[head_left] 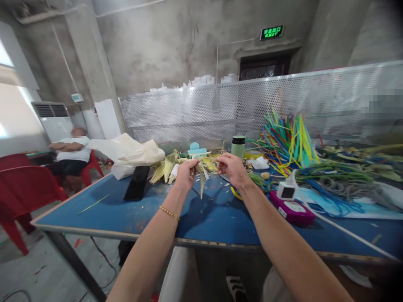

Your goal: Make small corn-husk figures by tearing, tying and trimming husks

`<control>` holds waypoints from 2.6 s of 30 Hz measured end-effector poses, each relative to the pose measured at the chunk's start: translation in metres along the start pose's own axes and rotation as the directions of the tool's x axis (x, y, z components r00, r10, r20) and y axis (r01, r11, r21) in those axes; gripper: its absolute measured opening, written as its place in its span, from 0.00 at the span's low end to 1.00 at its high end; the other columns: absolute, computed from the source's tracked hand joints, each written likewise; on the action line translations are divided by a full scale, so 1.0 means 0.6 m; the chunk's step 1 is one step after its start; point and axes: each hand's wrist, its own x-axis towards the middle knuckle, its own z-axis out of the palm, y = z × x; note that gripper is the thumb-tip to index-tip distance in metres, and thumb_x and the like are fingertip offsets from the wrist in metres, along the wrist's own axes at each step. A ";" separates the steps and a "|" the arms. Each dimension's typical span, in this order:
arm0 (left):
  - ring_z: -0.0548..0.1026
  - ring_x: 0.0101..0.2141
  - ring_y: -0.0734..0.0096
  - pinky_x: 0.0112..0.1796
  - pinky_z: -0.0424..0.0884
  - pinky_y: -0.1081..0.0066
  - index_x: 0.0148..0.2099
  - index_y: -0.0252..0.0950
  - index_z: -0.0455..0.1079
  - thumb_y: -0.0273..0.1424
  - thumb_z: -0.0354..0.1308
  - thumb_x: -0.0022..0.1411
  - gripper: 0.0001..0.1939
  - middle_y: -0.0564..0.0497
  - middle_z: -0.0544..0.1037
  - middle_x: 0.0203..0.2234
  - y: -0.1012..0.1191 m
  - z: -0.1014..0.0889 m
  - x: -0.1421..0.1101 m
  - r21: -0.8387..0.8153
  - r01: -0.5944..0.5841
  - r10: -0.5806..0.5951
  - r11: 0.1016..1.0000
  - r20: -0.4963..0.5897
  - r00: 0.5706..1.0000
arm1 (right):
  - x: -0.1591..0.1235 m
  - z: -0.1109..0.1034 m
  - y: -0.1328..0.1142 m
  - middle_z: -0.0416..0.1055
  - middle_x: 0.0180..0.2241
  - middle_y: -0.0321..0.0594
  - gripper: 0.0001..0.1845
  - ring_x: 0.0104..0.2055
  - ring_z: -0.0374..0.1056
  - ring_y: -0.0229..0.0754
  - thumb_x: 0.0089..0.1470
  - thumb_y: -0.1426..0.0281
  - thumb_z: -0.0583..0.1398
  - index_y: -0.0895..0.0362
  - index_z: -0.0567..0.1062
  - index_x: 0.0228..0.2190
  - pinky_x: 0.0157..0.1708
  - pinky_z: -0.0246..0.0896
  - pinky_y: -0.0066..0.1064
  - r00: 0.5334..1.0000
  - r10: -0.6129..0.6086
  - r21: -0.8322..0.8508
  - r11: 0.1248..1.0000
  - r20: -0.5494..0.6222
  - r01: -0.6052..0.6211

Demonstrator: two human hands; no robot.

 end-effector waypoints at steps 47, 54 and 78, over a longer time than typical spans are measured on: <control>0.63 0.20 0.79 0.24 0.57 0.73 0.21 0.33 0.67 0.34 0.67 0.45 0.13 0.55 0.65 0.15 -0.003 -0.013 0.000 0.322 -0.226 0.146 0.919 0.254 0.956 | -0.009 0.006 0.021 0.67 0.19 0.34 0.13 0.22 0.59 0.34 0.43 0.60 0.64 0.59 0.74 0.22 0.24 0.54 0.28 0.920 0.093 -0.350 0.935 0.382 0.051; 0.64 0.23 0.79 0.25 0.57 0.74 0.25 0.32 0.68 0.30 0.69 0.40 0.12 0.53 0.69 0.21 0.010 -0.003 -0.011 0.184 -0.032 -0.025 0.982 0.296 0.955 | -0.003 0.000 0.027 0.68 0.20 0.34 0.10 0.22 0.61 0.34 0.41 0.64 0.64 0.58 0.72 0.22 0.23 0.56 0.27 0.939 0.018 -0.430 0.892 0.344 0.140; 0.63 0.22 0.81 0.28 0.59 0.75 0.27 0.32 0.67 0.18 0.62 0.38 0.10 0.58 0.64 0.18 -0.001 -0.007 -0.006 0.180 -0.079 0.010 0.981 0.356 0.934 | -0.013 -0.001 -0.003 0.68 0.16 0.35 0.10 0.19 0.61 0.33 0.44 0.64 0.63 0.60 0.74 0.23 0.20 0.57 0.26 0.942 0.059 -0.421 0.903 0.330 0.090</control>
